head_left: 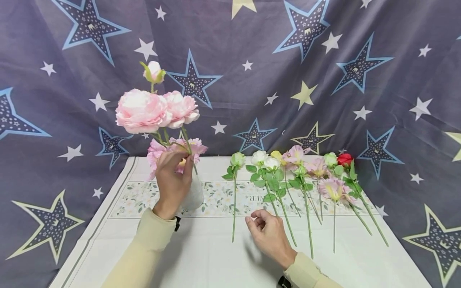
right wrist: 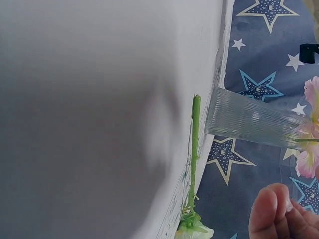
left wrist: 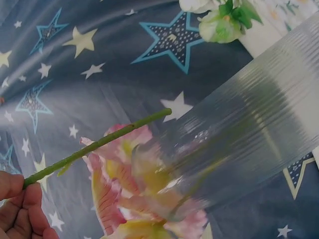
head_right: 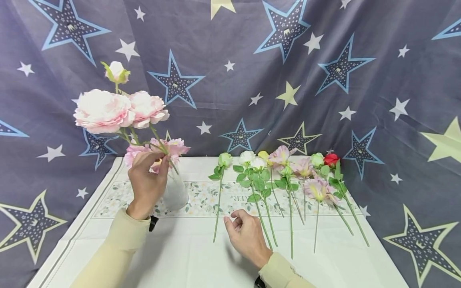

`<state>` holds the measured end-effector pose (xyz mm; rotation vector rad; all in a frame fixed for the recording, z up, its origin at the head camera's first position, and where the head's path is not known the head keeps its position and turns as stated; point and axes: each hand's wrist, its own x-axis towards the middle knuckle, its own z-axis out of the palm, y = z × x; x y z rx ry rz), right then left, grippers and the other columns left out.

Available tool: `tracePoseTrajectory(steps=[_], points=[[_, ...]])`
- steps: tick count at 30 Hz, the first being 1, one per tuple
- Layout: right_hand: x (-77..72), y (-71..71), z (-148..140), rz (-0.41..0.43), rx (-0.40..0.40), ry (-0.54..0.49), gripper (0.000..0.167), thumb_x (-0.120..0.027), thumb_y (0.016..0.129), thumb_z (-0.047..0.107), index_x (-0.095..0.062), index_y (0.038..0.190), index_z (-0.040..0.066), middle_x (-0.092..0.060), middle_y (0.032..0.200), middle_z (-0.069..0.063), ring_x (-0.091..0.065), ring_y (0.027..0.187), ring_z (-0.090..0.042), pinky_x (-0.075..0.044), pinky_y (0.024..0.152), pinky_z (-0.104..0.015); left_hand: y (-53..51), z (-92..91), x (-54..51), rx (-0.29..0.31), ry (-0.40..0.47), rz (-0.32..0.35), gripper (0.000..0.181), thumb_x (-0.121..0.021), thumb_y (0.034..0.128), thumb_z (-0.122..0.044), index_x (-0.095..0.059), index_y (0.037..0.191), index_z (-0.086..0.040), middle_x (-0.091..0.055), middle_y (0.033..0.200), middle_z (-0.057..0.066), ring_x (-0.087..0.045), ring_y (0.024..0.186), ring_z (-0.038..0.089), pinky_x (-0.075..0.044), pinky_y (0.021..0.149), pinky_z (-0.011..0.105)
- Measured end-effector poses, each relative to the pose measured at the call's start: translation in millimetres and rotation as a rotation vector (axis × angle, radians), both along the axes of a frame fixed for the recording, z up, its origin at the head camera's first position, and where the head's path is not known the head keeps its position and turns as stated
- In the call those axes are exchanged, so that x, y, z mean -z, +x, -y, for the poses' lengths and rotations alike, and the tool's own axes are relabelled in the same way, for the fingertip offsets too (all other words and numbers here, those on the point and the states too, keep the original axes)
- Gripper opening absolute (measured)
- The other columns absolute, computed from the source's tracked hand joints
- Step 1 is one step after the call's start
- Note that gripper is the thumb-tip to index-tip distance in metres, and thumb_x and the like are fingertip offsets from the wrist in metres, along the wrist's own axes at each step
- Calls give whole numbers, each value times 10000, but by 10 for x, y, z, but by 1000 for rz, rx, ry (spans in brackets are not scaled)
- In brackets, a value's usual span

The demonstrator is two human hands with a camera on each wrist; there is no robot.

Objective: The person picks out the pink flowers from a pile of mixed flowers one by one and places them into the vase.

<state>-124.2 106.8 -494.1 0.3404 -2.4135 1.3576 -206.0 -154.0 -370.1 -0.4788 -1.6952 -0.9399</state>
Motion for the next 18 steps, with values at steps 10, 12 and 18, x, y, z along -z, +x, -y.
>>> tracePoseTrajectory(steps=[10, 12, 18], points=[[17, -10, -18, -14, 10, 7, 67, -768, 921, 154, -718, 906, 112, -610, 662, 121, -547, 550, -20, -488, 505, -219, -14, 51, -218, -18, 49, -56, 80, -735, 896, -31, -757, 863, 38, -736, 809, 142, -572, 765, 353, -397, 760, 387], [22, -14, -21, -19, 10, 8, 67, -769, 919, 150, -717, 904, 110, -607, 658, 124, -543, 545, -17, -486, 501, -219, -17, 55, -249, -23, 64, -59, 73, -747, 889, -24, -759, 860, 42, -738, 810, 147, -579, 763, 350, -397, 771, 348], [29, -24, -24, -36, 4, 11, 62, -770, 913, 132, -719, 903, 99, -609, 647, 125, -550, 531, -19, -493, 491, -220, -27, 76, -307, -34, 87, -71, 47, -760, 867, -14, -767, 857, 31, -736, 796, 145, -584, 763, 353, -369, 790, 289]])
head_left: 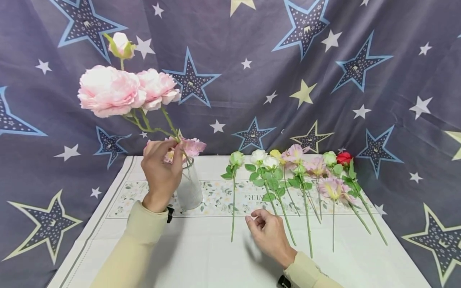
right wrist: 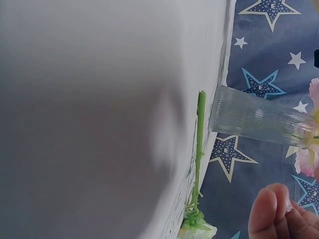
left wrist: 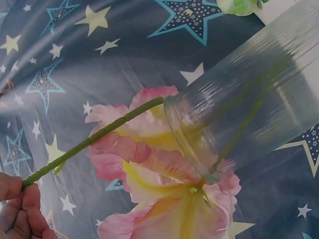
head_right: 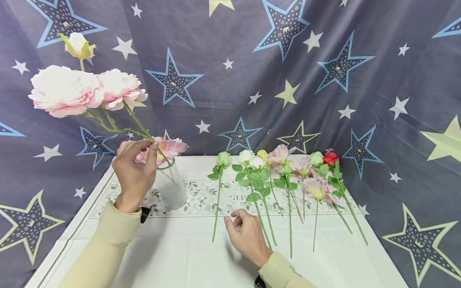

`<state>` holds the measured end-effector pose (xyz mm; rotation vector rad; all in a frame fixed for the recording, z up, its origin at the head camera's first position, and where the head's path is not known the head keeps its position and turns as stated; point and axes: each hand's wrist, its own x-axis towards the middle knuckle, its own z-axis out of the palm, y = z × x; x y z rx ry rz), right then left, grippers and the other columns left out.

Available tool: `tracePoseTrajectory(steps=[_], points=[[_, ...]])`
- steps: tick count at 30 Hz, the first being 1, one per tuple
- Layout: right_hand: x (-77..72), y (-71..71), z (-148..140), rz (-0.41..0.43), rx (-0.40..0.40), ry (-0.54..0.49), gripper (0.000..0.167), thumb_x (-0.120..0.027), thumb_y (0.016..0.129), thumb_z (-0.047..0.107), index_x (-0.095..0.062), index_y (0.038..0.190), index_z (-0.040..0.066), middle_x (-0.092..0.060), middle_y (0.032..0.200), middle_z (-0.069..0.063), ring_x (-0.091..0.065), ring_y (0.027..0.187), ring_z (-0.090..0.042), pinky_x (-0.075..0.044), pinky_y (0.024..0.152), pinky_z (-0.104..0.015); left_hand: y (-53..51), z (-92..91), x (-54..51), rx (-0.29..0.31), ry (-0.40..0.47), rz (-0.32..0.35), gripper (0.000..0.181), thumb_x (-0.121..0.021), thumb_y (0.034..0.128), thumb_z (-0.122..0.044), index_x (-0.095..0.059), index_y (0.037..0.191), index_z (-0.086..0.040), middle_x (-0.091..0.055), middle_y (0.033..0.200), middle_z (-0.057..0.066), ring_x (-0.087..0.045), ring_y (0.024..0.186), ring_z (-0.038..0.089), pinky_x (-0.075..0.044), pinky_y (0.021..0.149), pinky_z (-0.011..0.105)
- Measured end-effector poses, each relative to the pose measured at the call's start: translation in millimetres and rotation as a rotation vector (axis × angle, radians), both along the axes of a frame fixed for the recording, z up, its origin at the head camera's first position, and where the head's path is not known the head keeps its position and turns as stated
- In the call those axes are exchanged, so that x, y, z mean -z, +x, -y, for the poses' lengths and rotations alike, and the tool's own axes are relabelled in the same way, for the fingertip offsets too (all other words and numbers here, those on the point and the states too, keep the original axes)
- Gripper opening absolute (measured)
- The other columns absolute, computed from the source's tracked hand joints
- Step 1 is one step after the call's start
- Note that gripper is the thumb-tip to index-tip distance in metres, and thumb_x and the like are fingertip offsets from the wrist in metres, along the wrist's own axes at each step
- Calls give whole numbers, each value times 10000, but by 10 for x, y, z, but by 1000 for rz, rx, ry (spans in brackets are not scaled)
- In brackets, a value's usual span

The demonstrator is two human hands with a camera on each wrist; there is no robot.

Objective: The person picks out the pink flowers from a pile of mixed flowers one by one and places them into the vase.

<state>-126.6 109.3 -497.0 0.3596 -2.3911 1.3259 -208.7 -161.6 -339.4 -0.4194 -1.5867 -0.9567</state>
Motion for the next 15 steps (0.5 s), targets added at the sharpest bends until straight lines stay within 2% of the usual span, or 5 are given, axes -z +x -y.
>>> tracePoseTrajectory(steps=[3, 6, 12, 15], points=[[3, -1, 3, 3, -1, 0, 65, -767, 917, 140, -718, 903, 99, -610, 648, 123, -554, 532, -20, -494, 493, -220, -5, 29, -12, 2, 6, 4, 53, -764, 871, -24, -768, 855, 27, -738, 799, 143, -571, 763, 352, -340, 792, 266], [8, 0, 3, 12, 2, 1, 72, -764, 923, 154, -718, 906, 102, -611, 648, 121, -554, 534, -20, -494, 498, -219, -33, 57, 29, -1, -2, 27, 37, -754, 865, -9, -767, 846, 20, -737, 798, 148, -572, 762, 351, -347, 789, 294], [22, 9, 6, 45, -2, 6, 85, -754, 939, 188, -713, 917, 117, -614, 655, 120, -554, 540, -24, -488, 503, -218, -115, 101, 251, -64, -102, 130, 41, -722, 844, 11, -760, 848, 26, -688, 713, 148, -552, 729, 361, -381, 761, 484], [28, 11, 7, 53, -1, 14, 87, -752, 941, 192, -711, 916, 120, -616, 659, 118, -557, 545, -26, -489, 510, -216, -156, 131, 364, -105, -144, 185, 66, -707, 839, -16, -751, 821, 30, -642, 650, 126, -541, 710, 360, -377, 769, 519]])
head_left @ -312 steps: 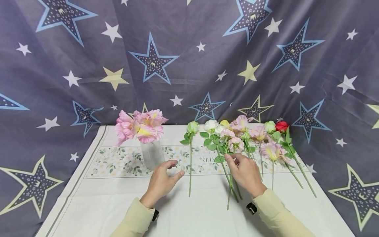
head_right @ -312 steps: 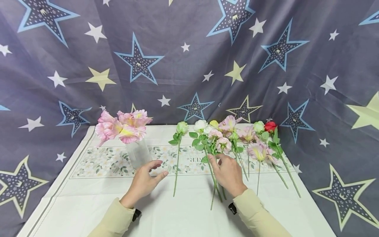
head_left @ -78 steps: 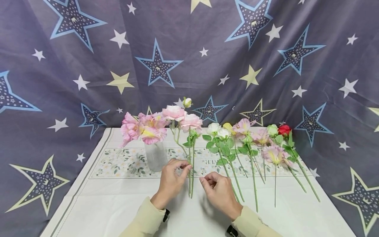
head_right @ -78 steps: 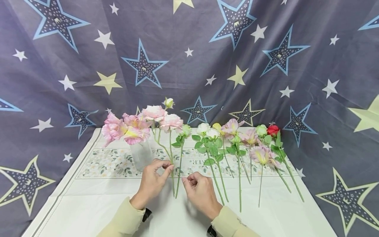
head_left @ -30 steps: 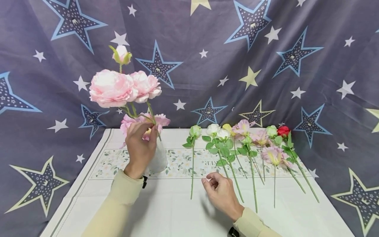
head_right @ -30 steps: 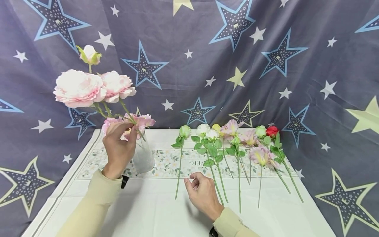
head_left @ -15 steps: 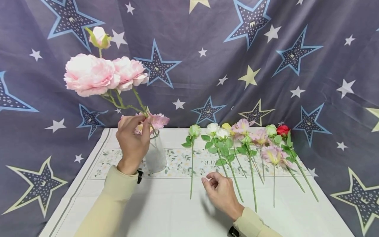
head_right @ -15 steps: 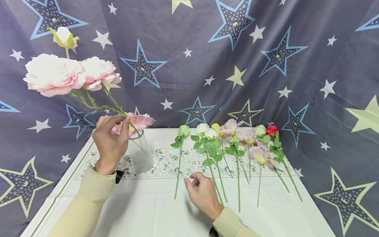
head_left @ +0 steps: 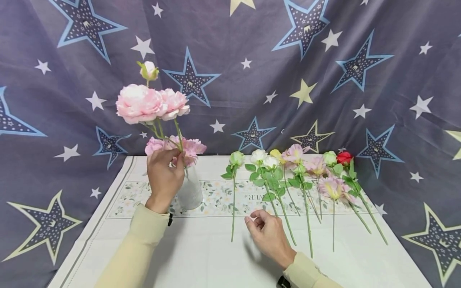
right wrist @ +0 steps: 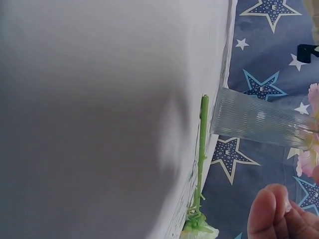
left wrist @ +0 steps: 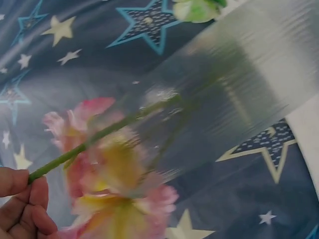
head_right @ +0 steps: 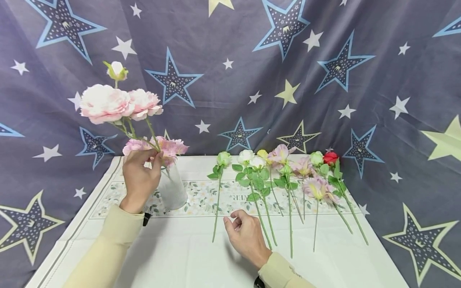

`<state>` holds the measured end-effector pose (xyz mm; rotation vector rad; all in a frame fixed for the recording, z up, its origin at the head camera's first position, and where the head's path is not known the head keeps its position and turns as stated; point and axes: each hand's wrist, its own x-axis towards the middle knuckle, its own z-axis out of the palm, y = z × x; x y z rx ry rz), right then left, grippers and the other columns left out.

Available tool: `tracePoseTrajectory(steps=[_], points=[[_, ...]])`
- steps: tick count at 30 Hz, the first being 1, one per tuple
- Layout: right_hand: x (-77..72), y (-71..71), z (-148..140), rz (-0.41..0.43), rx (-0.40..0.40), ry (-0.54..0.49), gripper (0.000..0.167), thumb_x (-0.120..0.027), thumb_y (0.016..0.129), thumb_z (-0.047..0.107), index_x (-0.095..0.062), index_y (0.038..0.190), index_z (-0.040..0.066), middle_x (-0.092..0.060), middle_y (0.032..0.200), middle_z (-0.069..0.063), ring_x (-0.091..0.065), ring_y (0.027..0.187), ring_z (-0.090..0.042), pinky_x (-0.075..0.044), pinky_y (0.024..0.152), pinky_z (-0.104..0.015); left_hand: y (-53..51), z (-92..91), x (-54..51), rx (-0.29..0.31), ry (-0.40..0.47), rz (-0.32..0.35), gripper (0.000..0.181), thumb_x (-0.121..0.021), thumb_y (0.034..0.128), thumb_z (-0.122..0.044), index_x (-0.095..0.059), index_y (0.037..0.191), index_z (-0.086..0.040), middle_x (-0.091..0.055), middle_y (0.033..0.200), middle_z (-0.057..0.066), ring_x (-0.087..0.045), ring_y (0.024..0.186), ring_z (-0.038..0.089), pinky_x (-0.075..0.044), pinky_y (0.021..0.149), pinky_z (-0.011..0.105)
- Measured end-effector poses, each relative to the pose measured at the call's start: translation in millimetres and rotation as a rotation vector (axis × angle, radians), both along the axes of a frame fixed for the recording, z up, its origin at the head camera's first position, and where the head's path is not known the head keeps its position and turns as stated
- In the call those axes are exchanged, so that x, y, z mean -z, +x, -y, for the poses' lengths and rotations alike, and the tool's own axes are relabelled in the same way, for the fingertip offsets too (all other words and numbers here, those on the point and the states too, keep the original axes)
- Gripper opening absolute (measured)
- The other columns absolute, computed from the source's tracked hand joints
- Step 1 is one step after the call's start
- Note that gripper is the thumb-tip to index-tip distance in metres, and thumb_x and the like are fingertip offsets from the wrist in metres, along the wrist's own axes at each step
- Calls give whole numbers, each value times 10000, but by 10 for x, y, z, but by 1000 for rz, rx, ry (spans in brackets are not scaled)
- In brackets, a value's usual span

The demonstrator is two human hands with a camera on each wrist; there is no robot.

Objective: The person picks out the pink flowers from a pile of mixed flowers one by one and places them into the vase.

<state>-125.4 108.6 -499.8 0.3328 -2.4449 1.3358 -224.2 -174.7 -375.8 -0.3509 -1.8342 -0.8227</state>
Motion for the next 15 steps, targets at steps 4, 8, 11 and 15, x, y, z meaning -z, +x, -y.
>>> tracePoseTrajectory(steps=[4, 8, 11, 15], points=[[10, 5, 0, -7, 6, 11, 97, -748, 945, 200, -713, 915, 114, -615, 657, 116, -554, 546, -20, -488, 512, -216, -41, 36, 133, -47, -44, 49, 64, -719, 819, -29, -748, 770, 2, -653, 646, 107, -572, 711, 366, -381, 735, 533], [12, 9, 2, -7, 5, 19, 80, -751, 940, 188, -714, 916, 121, -611, 651, 121, -550, 531, -20, -486, 506, -217, -50, 63, 238, -93, -97, 86, 71, -774, 809, -69, -764, 756, -23, -709, 708, 117, -600, 726, 393, -379, 712, 545], [10, 8, 5, 0, 8, 28, 65, -750, 940, 187, -714, 919, 137, -605, 647, 139, -548, 525, -16, -486, 507, -215, -45, 71, 289, -120, -120, 116, 71, -801, 794, -91, -781, 777, -25, -737, 767, 133, -582, 739, 416, -369, 719, 546], [5, -2, 7, -7, 11, 34, 67, -747, 942, 189, -717, 924, 131, -604, 650, 144, -550, 536, -11, -493, 516, -218, -23, 60, 300, -154, -151, 160, 93, -809, 791, -107, -795, 822, -21, -761, 877, 157, -565, 791, 441, -357, 723, 547]])
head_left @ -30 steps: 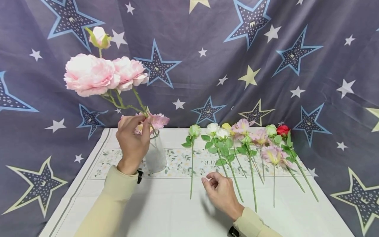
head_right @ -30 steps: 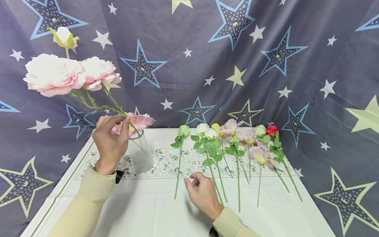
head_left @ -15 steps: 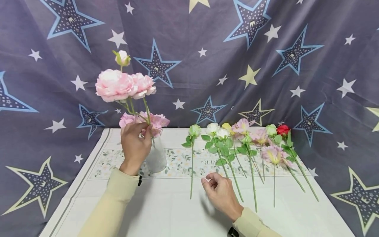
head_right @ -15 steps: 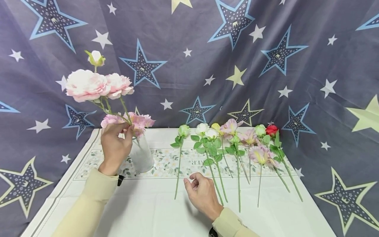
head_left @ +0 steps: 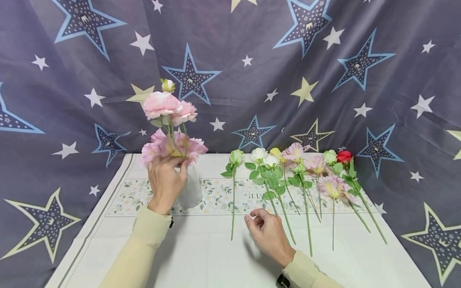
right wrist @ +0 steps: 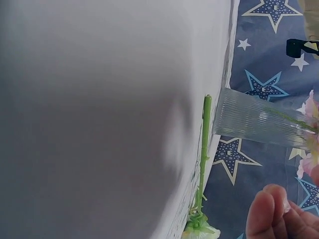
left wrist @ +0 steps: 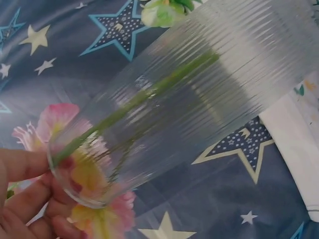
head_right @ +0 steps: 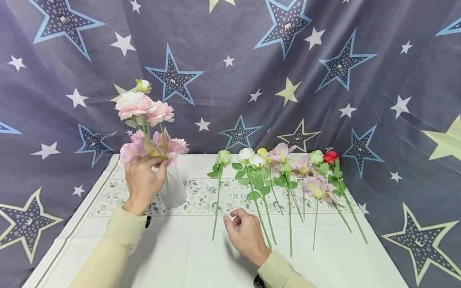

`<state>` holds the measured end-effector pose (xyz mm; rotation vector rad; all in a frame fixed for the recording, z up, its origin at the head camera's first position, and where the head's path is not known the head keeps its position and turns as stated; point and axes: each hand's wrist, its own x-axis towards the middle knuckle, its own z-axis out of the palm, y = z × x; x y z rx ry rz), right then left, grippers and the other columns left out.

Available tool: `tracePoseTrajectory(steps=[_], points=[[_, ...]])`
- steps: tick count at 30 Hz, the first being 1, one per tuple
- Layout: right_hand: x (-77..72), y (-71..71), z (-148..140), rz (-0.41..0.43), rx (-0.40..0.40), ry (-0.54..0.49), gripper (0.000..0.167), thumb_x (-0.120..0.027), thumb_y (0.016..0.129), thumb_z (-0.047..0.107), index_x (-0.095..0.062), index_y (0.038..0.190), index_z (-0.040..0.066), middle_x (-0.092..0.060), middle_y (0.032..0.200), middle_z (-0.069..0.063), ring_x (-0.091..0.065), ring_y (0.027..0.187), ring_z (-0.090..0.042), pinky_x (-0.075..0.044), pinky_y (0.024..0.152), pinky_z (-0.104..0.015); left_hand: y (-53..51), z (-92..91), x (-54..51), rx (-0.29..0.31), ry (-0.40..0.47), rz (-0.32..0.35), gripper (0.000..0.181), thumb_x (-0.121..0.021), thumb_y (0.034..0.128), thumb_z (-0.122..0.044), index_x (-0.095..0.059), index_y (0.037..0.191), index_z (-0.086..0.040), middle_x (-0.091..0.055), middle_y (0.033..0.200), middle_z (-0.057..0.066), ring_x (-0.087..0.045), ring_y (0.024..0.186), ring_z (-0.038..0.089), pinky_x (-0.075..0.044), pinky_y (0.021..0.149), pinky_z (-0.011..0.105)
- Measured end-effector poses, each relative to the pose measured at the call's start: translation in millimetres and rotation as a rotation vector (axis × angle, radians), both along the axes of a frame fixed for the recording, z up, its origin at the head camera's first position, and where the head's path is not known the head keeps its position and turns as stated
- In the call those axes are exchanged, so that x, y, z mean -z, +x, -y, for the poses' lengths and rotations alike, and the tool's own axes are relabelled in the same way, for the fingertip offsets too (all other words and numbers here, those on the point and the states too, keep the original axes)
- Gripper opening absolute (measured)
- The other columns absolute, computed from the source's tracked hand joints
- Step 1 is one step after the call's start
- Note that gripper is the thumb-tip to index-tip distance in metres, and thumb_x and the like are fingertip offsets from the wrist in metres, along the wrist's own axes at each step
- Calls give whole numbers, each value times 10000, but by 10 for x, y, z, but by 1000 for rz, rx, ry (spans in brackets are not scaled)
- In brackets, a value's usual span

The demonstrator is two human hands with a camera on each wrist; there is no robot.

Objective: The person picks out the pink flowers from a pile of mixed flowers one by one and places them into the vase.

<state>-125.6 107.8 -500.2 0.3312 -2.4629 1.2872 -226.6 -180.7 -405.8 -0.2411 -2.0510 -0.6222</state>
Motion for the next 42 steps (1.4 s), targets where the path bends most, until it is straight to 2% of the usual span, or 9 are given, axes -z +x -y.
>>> tracePoseTrajectory(steps=[5, 9, 12, 18, 24, 33, 42], points=[[13, -4, -4, -3, -4, -6, 86, -747, 939, 180, -721, 915, 101, -602, 648, 129, -547, 545, -11, -495, 519, -220, 118, -35, -2, -65, -44, 24, 174, -828, 803, -136, -802, 909, 0, -749, 967, 164, -580, 838, 434, -398, 713, 536], [36, -6, -9, 13, 0, -2, 101, -749, 942, 193, -722, 914, 99, -597, 643, 129, -543, 539, -13, -491, 519, -219, 254, -71, 76, -104, -29, -4, 260, -877, 780, -156, -777, 942, 21, -703, 956, 182, -584, 817, 424, -452, 698, 527], [44, -13, -13, 20, 4, 6, 104, -747, 945, 206, -721, 922, 107, -598, 645, 131, -544, 537, -15, -490, 524, -218, 326, -103, 157, -94, -1, -30, 273, -898, 766, -151, -753, 924, 18, -676, 912, 172, -603, 809, 406, -482, 700, 520], [33, -42, -17, -20, 8, -8, 73, -759, 919, 153, -723, 909, 90, -605, 647, 116, -544, 545, -7, -497, 521, -220, 388, -160, 284, -43, 49, -60, 274, -907, 751, -150, -749, 910, 6, -690, 880, 150, -627, 815, 387, -511, 723, 503], [33, -77, -43, -62, 22, -6, 70, -775, 902, 141, -726, 894, 92, -610, 649, 119, -546, 550, 6, -506, 525, -212, 442, -208, 416, -15, 69, 26, 309, -918, 745, -188, -756, 928, 1, -712, 903, 149, -639, 831, 380, -528, 680, 501], [10, -95, -115, -46, 48, 40, 108, -770, 917, 180, -735, 920, 78, -628, 665, 114, -561, 573, 3, -516, 551, -217, 542, -315, 600, 16, 72, 163, 387, -925, 752, -307, -767, 967, -26, -718, 890, 149, -661, 768, 322, -538, 610, 483], [-1, -118, -194, -40, 69, 39, 113, -766, 924, 172, -733, 920, 64, -624, 670, 105, -565, 582, -17, -518, 556, -229, 609, -391, 703, 55, 81, 332, 436, -903, 774, -379, -765, 1035, -58, -736, 943, 137, -665, 833, 320, -537, 670, 493]])
